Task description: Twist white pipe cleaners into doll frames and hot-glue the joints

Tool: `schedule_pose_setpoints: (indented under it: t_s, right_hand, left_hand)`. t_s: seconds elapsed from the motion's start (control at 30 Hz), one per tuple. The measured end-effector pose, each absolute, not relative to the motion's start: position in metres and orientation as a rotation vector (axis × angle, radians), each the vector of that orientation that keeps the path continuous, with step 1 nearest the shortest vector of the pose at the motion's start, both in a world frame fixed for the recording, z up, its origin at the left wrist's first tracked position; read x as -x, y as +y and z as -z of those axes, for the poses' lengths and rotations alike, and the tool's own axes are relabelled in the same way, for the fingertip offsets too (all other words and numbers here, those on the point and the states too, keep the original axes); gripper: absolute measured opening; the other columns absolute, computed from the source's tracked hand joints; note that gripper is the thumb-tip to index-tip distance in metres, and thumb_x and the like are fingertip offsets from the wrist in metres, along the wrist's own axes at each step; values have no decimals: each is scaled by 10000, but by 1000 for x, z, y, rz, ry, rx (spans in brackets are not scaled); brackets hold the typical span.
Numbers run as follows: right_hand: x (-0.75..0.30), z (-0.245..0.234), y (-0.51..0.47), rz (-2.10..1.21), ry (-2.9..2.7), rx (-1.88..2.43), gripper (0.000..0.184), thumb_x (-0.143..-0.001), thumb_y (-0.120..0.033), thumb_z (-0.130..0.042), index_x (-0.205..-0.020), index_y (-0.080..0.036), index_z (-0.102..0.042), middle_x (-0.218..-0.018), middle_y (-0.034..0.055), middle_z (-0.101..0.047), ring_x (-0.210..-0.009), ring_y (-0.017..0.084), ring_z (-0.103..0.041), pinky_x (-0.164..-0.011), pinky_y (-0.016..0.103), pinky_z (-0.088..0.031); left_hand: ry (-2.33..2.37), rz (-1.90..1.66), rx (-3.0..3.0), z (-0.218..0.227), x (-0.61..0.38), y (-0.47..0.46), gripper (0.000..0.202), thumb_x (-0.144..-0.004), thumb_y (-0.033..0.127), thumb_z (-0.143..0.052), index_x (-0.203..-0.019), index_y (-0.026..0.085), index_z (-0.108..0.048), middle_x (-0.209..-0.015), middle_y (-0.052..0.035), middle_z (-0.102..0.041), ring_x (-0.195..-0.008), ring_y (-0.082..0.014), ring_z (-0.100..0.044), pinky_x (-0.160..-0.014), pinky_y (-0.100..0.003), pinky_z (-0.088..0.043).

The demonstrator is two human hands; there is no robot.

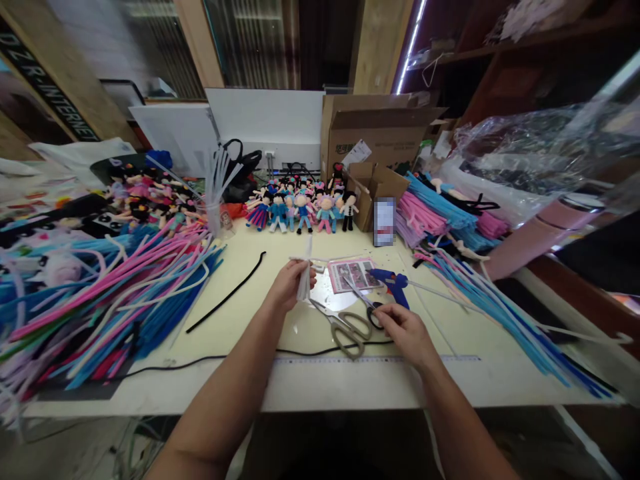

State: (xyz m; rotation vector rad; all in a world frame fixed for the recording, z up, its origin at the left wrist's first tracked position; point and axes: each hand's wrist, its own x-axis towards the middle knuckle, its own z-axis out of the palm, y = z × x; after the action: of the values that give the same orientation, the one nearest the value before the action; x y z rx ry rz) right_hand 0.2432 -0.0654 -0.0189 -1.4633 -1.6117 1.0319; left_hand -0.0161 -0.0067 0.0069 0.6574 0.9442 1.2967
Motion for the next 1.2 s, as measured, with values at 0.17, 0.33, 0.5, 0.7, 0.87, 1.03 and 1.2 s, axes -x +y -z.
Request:
schedule_pose_setpoints:
  t_s: [0.17, 0.33, 0.5, 0.7, 0.87, 1.03, 1.2]
  right_hand:
    - [-273, 14, -60, -507, -1667, 1786, 294, -743, -499, -549, -720, -208, -579, -652, 2, -580, -622, 162, -512, -583, 270, -369]
    - [-283, 21, -19, -499, -1668, 1878, 433, -672, -554, -581, -895, -186, -623, -781, 56, -662, -633, 190, -589, -568, 276, -401]
    - [-272, 25, 7, -667, -1717, 1893, 445, -654, -582, -586, -805, -177, -694, -699, 61, -681, -681, 236, -629, -566, 293, -440]
    - [-278, 16, 4, -921, -1433, 1741, 402, -646, -516, -635, -782, -141, -680, -520, -3, -573, -478, 146, -537, -431, 247, -439]
    - [-272, -8, 10, -1072, -1391, 1516, 428, -636, -462, -684, -912, -136, -667, -641, 9, -595, -539, 118, -528, -436, 213, -433]
    - [-241, -23, 18, -1145, -1510, 1372, 414, -668, -465, -653, -941, -154, -679, -681, 24, -620, -541, 118, -524, -407, 200, -394]
    - [-216, -12, 16, -1058, -1594, 1423, 413, -679, -484, -631, -935, -169, -709, -729, 49, -680, -672, 202, -609, -543, 293, -487]
  left_hand:
    - [979, -1264, -683, -4, 14, -7, 181, -723, 265, -618, -822, 127, -555, -601, -15, -603, -475, -95, -558, -469, -204, -448]
    - [994, -1213, -725, -4, 9, -9, 180, -731, 276, -613, -817, 125, -563, -610, -16, -601, -468, -92, -553, -453, -196, -435]
    - [1021, -1180, -754, -2, 9, -9, 185, -745, 280, -608, -843, 127, -574, -642, -18, -608, -487, -89, -562, -467, -192, -441]
    - [1058, -1175, -749, 3, 10, -5, 187, -755, 284, -587, -864, 132, -589, -695, -25, -614, -501, -86, -563, -473, -197, -450]
    - [1105, -1182, -739, 6, 7, -5, 145, -721, 244, -592, -818, 137, -580, -758, -32, -622, -523, -95, -572, -488, -221, -468]
    - [1119, -1182, -731, 11, 5, -4, 215, -651, 277, -672, -801, 144, -594, -722, -14, -594, -528, -99, -576, -454, -199, -431]
    - [1130, -1205, -732, 12, 5, -3, 316, -584, 336, -741, -788, 134, -609, -679, -1, -570, -545, -102, -581, -489, -206, -425]
